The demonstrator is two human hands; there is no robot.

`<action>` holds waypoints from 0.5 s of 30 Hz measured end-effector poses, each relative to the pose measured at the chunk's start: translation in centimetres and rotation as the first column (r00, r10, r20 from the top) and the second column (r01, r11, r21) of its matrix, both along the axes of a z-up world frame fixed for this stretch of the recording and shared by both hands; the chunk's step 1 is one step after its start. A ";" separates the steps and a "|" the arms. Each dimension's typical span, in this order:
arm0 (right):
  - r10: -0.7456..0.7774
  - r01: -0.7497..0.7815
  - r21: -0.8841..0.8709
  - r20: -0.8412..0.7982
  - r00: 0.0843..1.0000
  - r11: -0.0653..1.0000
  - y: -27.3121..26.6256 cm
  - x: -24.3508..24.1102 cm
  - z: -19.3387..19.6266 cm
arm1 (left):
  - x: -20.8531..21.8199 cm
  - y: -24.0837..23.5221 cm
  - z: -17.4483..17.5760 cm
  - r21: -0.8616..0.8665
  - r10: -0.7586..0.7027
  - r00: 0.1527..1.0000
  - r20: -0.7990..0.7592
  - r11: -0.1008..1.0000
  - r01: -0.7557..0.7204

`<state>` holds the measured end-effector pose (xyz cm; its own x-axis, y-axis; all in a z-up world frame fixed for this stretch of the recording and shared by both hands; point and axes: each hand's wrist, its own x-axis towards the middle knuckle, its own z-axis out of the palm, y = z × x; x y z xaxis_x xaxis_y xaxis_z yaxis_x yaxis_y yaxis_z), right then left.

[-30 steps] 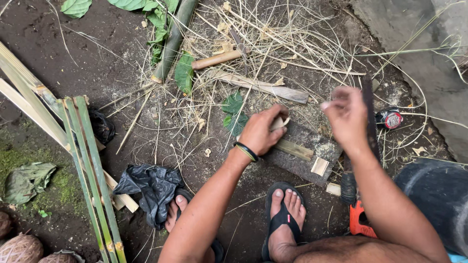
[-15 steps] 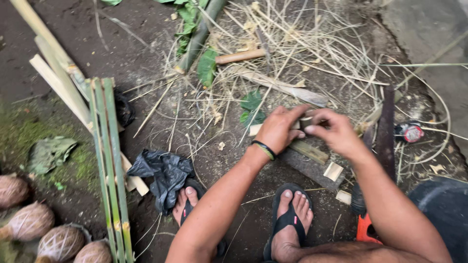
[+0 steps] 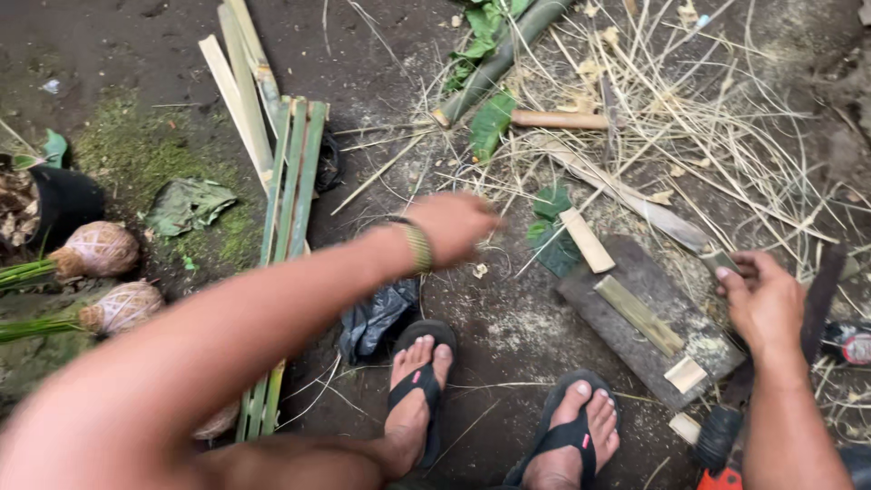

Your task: The person fits small bamboo slats together to form a structure and taps them with a hammer on a wooden block.

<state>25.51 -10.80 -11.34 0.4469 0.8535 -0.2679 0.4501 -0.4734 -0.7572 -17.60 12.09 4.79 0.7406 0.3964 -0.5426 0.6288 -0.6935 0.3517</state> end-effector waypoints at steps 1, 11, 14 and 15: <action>0.004 -0.004 0.002 -0.003 1.000 1.000 -0.1 -0.1 0.0 | -4.1 2.0 1.2 0.078 0.036 0.996 -0.083 0.997 -0.029; 0.015 -0.009 -0.022 0.266 0.964 1.000 -1.1 -0.3 -0.2 | -22.7 4.3 -6.5 0.626 0.459 0.881 0.120 0.654 -0.426; -0.048 0.039 0.073 0.123 0.991 0.997 -3.6 0.3 -0.9 | -23.6 4.5 -8.5 0.698 0.484 0.861 0.155 0.563 -0.442; -0.058 0.048 0.104 0.098 0.993 0.993 -3.4 0.5 -1.5 | -23.8 4.9 -8.8 0.701 0.489 0.857 0.163 0.554 -0.449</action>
<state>26.01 -14.18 -12.79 0.5127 0.8482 -0.1331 0.5025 -0.4222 -0.7545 -41.40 17.00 -3.98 0.3196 0.9473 0.0216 0.9392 -0.3137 -0.1395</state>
